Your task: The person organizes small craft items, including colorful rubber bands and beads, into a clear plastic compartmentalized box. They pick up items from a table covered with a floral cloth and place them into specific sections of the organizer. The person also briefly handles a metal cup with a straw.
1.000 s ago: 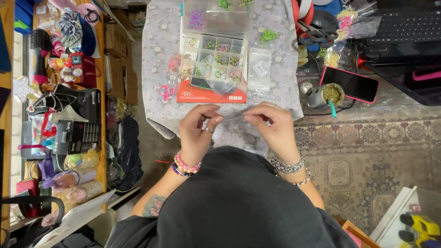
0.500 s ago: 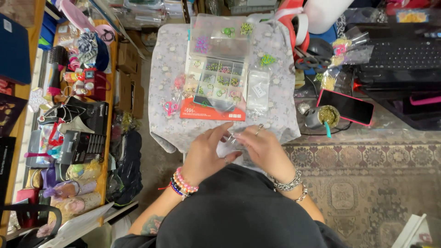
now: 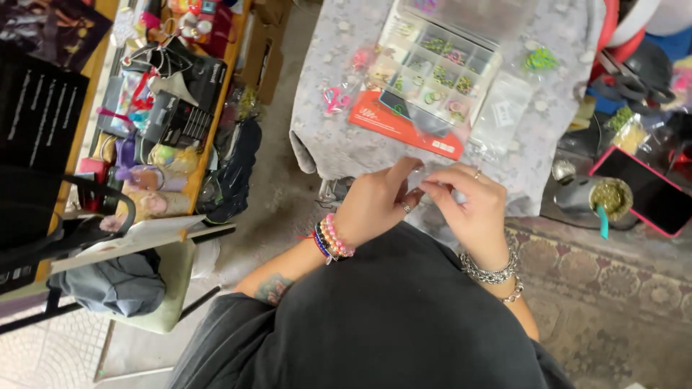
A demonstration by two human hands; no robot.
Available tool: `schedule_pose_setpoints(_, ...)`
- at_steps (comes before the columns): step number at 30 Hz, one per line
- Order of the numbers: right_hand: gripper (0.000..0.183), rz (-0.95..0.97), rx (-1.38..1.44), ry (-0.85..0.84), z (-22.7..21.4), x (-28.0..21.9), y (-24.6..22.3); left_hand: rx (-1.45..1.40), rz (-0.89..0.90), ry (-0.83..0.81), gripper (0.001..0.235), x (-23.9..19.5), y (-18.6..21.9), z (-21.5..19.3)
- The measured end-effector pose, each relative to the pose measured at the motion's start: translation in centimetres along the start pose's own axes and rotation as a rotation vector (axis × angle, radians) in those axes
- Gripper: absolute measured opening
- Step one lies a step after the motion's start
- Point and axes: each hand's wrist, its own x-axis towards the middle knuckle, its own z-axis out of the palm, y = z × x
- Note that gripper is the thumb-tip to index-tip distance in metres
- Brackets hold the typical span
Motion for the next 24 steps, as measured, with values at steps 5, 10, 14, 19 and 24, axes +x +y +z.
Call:
schedule_pose_setpoints(5,0.02,0.075,0.277,-0.098,0.2,0.7,-0.3,-0.07,-0.034,0.028,0.041,-0.5,0.2,-0.1)
schedule_pose_setpoints(10,0.033,0.167,0.389,-0.105,0.5,0.8,-1.0,-0.034,-0.03,0.135,0.035,-1.2,0.2,0.3)
schedule_pose_setpoints(14,0.036,0.126,0.382,-0.046,1.4,0.2,-0.5,-0.053,0.042,0.262,0.036,-1.7,0.1,0.7)
schedule_pose_setpoints(19,0.027,-0.125,0.201,0.074,2.1,0.3,-1.3,-0.04,0.072,0.359,0.039,-1.7,0.2,0.7)
schedule_pose_setpoints(24,0.025,-0.249,0.135,0.129,2.3,0.4,-1.2,-0.03,0.099,0.424,0.042,-1.8,-0.4,1.0)
